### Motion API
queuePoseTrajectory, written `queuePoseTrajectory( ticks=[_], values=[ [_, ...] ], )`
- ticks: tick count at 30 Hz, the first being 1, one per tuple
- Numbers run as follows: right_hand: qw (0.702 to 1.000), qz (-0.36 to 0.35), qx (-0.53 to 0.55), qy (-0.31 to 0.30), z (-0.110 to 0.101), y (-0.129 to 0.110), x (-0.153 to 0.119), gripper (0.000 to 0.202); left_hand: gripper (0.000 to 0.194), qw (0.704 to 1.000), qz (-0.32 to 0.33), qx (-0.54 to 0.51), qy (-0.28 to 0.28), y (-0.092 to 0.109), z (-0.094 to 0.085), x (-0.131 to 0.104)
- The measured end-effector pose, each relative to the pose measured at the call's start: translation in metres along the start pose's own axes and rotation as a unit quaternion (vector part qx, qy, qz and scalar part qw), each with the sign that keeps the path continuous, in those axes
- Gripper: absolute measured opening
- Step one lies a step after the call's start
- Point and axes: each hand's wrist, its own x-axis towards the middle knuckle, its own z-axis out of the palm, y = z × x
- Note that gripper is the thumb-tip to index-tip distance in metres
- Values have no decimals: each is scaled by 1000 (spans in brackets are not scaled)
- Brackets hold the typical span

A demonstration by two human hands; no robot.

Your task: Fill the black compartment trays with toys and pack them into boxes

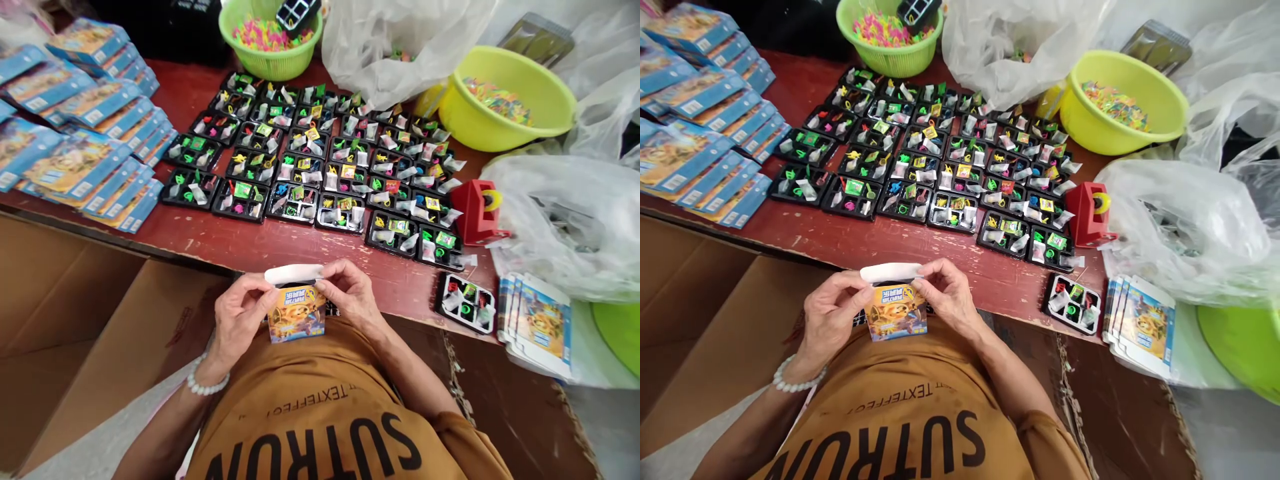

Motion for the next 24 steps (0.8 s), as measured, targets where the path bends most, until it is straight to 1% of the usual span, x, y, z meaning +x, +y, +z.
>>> queuePoseTrajectory(
  ticks=[2,4,5,6,7,9,10,12,13,16,18,19,21,24],
  values=[
    [1000,9,25,5,1,-2,1,41,12,999,-29,-36,22,-1,2,0],
    [1000,-15,-14,-3,0,-5,1,34,28,996,-68,-58,30,0,3,-1],
    [998,-33,-47,-13,-1,-8,2,28,33,995,-83,-52,23,1,2,0],
    [995,-51,-80,-26,-4,-10,2,27,33,995,-91,-33,6,2,1,1],
    [991,-67,-106,-43,-6,-12,2,28,27,996,-90,-8,-15,4,-1,2],
    [985,-82,-131,-77,-11,-15,4,27,13,996,-64,37,-55,7,-4,6],
    [984,-83,-134,-87,-13,-14,5,26,11,995,-49,45,-70,8,-6,8],
    [984,-73,-135,-85,-15,-12,8,27,10,995,-35,39,-85,8,-7,11],
    [986,-62,-135,-78,-15,-10,9,27,11,995,-40,37,-88,8,-7,11],
    [990,-22,-126,-56,-12,-8,14,30,13,994,-52,51,-77,8,-5,13],
    [993,-20,-110,-43,-11,-14,19,28,12,996,-29,54,-65,10,-1,18],
    [993,-35,-104,-34,-10,-19,23,26,10,997,-7,54,-58,12,1,23],
    [990,-88,-108,-7,-10,-32,31,19,9,997,45,55,-42,16,7,38],
    [970,-186,-154,42,-11,-48,44,10,11,993,113,32,-22,16,18,66]
  ],
)
